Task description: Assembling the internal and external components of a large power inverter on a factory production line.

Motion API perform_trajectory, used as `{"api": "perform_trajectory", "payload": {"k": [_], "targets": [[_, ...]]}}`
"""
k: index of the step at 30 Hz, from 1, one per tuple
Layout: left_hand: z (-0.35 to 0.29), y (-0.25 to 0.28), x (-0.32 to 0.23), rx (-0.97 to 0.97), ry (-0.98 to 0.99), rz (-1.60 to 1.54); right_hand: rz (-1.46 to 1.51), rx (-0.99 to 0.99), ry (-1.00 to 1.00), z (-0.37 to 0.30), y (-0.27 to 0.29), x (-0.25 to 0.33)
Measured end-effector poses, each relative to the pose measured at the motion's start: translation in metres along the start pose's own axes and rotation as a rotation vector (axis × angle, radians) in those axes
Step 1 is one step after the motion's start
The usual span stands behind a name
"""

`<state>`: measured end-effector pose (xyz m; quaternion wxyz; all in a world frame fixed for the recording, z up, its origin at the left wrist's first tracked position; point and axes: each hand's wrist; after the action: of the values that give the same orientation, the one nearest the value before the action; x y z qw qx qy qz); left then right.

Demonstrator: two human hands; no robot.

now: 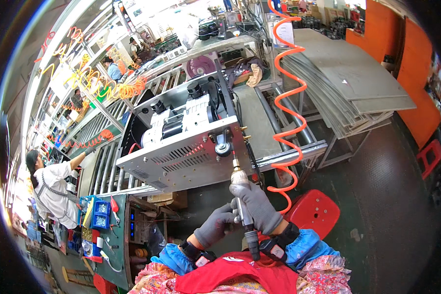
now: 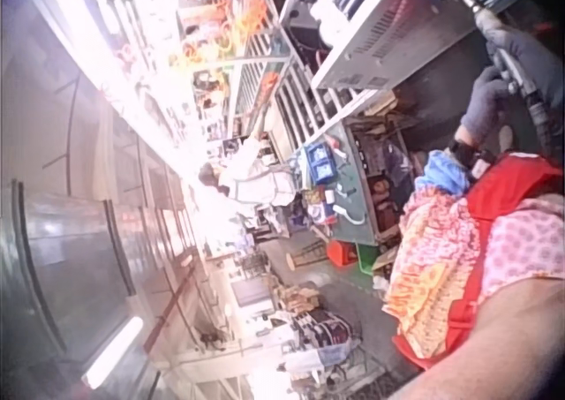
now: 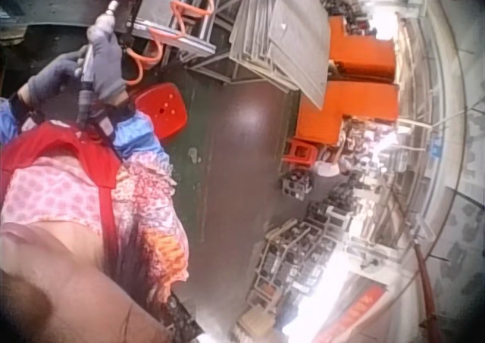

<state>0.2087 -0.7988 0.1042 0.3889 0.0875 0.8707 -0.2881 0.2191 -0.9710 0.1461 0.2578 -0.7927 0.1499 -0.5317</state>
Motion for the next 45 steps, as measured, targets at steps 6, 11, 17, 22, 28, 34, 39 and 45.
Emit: {"api": "perform_trajectory", "payload": {"k": [6, 11, 17, 22, 28, 34, 39, 45], "targets": [[0.013, 0.023, 0.008, -0.053, 0.000, -0.192, -0.002, 0.020, 0.005, 0.002, 0.000, -0.002], [0.017, 0.032, 0.012, 0.016, -0.059, -0.214, -0.036, -0.006, -0.001, 0.002, 0.000, -0.002], [0.010, 0.035, 0.012, -0.042, -0.061, -0.174, -0.041, -0.020, -0.009, 0.004, -0.001, 0.000], [0.006, 0.035, 0.010, -0.204, -0.073, -0.058, -0.046, -0.016, -0.011, 0.005, -0.001, 0.000], [0.013, 0.044, -0.001, -0.183, -0.177, -0.280, -0.122, -0.020, -0.010, -0.016, 0.003, -0.009], [0.029, 0.060, -0.034, -0.113, -0.203, -0.354, -0.367, 0.088, -0.080, -0.060, 0.026, -0.035], [0.031, 0.059, -0.046, 0.032, -0.194, -0.445, -0.394, 0.221, -0.040, -0.074, 0.030, -0.047], [0.024, 0.059, -0.048, 0.069, -0.193, -0.459, -0.410, 0.188, -0.041, -0.075, 0.024, -0.053]]}}
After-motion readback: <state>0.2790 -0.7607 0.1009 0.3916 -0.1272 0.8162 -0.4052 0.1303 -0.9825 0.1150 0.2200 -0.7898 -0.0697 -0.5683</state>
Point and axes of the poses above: each hand's wrist, its own z-axis towards the middle knuckle, its own y-axis out of the back of the hand, x = y × z, and after that the axes turned 7 degrees about y, right-handed
